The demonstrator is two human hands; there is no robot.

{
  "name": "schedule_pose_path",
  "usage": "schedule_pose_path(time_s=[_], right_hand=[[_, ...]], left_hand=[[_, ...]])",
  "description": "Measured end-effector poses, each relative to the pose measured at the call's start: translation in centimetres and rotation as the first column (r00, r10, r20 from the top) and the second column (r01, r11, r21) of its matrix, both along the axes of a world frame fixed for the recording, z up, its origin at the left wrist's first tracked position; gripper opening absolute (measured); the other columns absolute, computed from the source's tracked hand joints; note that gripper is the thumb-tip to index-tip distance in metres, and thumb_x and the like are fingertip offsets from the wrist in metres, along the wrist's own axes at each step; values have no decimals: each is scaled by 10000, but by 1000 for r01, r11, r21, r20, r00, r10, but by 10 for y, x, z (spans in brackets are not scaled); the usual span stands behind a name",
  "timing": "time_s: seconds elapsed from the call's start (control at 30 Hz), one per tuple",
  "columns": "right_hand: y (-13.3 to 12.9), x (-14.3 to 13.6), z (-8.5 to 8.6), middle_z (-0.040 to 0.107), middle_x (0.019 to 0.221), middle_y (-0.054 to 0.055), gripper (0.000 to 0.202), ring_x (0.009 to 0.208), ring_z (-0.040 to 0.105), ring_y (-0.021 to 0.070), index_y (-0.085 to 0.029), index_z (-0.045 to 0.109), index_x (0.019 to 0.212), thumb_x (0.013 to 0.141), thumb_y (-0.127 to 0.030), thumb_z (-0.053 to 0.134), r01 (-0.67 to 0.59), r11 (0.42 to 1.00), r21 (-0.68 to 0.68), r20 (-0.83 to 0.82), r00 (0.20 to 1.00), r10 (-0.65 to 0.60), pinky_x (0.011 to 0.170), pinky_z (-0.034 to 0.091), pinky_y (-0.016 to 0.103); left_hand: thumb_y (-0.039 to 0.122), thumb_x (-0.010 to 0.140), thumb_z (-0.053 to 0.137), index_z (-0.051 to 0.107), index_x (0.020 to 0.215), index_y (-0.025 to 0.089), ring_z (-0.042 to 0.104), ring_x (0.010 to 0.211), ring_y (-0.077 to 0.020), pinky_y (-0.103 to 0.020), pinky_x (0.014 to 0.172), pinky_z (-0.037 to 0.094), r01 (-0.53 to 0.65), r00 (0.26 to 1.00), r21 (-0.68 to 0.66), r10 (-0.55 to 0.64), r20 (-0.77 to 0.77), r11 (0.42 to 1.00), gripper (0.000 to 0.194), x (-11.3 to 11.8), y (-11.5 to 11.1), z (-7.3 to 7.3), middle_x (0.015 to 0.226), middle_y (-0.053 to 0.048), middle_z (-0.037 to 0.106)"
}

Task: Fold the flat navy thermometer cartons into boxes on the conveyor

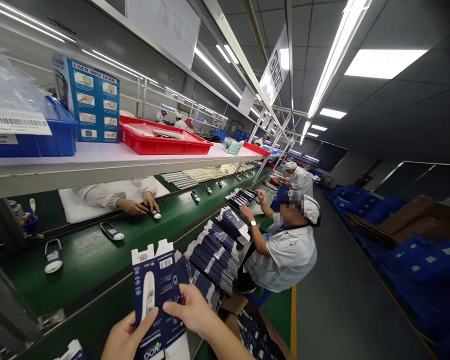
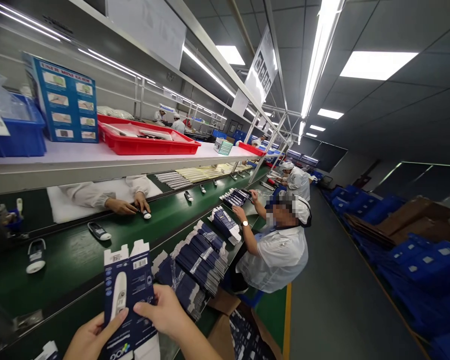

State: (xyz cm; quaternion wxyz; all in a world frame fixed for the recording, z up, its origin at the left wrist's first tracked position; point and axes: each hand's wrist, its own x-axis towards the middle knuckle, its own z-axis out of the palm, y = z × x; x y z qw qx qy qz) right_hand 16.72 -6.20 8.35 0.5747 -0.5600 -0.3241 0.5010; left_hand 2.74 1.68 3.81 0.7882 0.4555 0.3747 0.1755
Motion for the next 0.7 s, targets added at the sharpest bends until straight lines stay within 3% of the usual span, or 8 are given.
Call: schedule_pose_path(time_s=[0.17,0.3,0.4,0.5,0.63,0.7], right_hand=[[2,3,-1,672,784,73,434,687,607,169,-104,675,809,546,-429,792,130,990,62,-48,991,-128,693,459,311],[0,3,-2,592,631,13,457,569,514,105,-110,625,698,599,-547,712,154,988,-14,19,988,-153,596,416,244],[-4,1,-6,475,535,-32,519,501,389,67,-129,537,583,664,-637,593,189,981,-40,144,973,-181,500,327,200],[-6,-2,-11,418,528,-46,510,502,331,61,-140,499,580,711,-631,550,206,978,45,237,949,-211,484,277,195],[-8,-7,-21,318,499,-63,520,480,247,50,-155,421,521,730,-614,544,198,978,60,253,945,-207,457,218,197],[-10,-9,-25,338,491,-63,520,470,279,52,-155,438,525,711,-627,557,235,971,37,210,949,-237,465,262,198]], left_hand=[[538,624,681,698,809,150,650,733,-247,-305,722,532,99,991,54,-103,82,994,430,4,-12,0,735,-43,712],[553,629,665,695,734,146,641,727,-240,-272,676,519,22,998,129,-30,62,991,421,3,-19,-2,674,-34,695],[567,613,665,690,713,142,642,716,-247,-285,664,520,8,998,106,-14,57,994,437,2,-20,5,683,-44,698],[559,584,689,684,720,131,648,718,-265,-323,684,529,66,996,49,-69,63,997,449,2,-20,15,720,-68,705],[567,561,701,679,801,113,657,774,-292,-366,759,529,28,999,-14,-27,39,1000,514,5,-21,21,768,-87,710],[590,577,676,677,808,110,655,805,-304,-361,761,529,30,999,38,-31,10,999,532,6,-20,18,779,-91,711]])
